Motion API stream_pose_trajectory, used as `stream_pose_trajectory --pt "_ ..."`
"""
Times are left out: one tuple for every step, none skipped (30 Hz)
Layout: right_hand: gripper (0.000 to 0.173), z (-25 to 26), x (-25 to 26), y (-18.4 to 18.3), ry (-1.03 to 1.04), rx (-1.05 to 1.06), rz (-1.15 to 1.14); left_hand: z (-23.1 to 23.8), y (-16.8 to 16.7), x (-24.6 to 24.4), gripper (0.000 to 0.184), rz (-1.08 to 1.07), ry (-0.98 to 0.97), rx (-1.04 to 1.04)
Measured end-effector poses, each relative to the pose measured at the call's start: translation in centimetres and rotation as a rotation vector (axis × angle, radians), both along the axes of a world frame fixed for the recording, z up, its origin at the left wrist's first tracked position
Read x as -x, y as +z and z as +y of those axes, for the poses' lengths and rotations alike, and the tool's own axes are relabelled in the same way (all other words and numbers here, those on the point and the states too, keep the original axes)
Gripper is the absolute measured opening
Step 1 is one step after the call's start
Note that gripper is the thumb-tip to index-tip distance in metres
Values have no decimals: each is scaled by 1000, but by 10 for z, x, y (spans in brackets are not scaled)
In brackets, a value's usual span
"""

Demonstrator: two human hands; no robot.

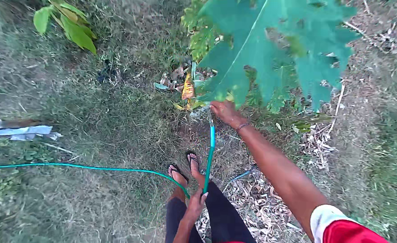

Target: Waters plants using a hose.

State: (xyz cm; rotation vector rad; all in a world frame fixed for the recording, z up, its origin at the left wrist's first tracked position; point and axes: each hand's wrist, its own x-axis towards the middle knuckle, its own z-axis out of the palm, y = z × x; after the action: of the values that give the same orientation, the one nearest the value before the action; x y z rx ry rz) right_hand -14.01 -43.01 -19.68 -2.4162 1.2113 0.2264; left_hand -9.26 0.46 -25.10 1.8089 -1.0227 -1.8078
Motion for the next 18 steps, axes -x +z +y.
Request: stream_pose_trajectory --pt "34 -1 -1 -11 10 -11 22 6 -3 0 38 5 -20 -13" --pt "33 0 -2 -20 15 -6 29 12 -7 2 39 12 -42 -23" --pt "33 1 -3 -28 11 7 26 14 -11 3 39 21 -63 -34" --pt "34 2 -5 -33 -7 20 16 14 -16 4 39 26 -79 -39" --pt "33 4 -6 -37 -27 30 9 12 -21 5 40 27 -92 -51" --pt "31 4 -7 -36 -51 7 5 8 -26 5 40 20 -100 -64" --pt "32 0 -9 -36 -71 -56 18 4 -31 3 40 6 -97 -69" --pt "33 -5 -10 -46 -75 -110 33 2 -34 0 39 -5 -82 -66" --pt "32 -8 -6 -75 -64 -54 -8 0 -35 -5 38 -14 -59 -58" --pt "30 -10 -3 -102 -56 8 -55 -2 -35 -11 37 -21 -35 -44" --pt "30 -10 -3 -117 -43 39 -78 -5 -35 -15 35 -22 -1 -22" --pt "29 -10 -5 -118 -17 42 -86 -9 -32 -20 35 -14 37 5" --pt "29 -9 -10 -111 7 30 -76 -14 -28 -24 36 -6 75 29" --pt "27 -7 -14 -107 28 28 -87 -19 -24 -27 36 -5 115 49" --pt "26 -4 -16 -108 47 45 -116 -25 -19 -30 37 -5 153 63" --pt "25 -1 -16 -114 67 86 -154 -32 -14 -34 40 4 190 72" --pt "26 2 -15 -122 95 152 -197 -40 -8 -38 47 25 239 90" --pt "28 6 -19 -125 123 240 -242 -50 -1 -43 57 59 299 128"
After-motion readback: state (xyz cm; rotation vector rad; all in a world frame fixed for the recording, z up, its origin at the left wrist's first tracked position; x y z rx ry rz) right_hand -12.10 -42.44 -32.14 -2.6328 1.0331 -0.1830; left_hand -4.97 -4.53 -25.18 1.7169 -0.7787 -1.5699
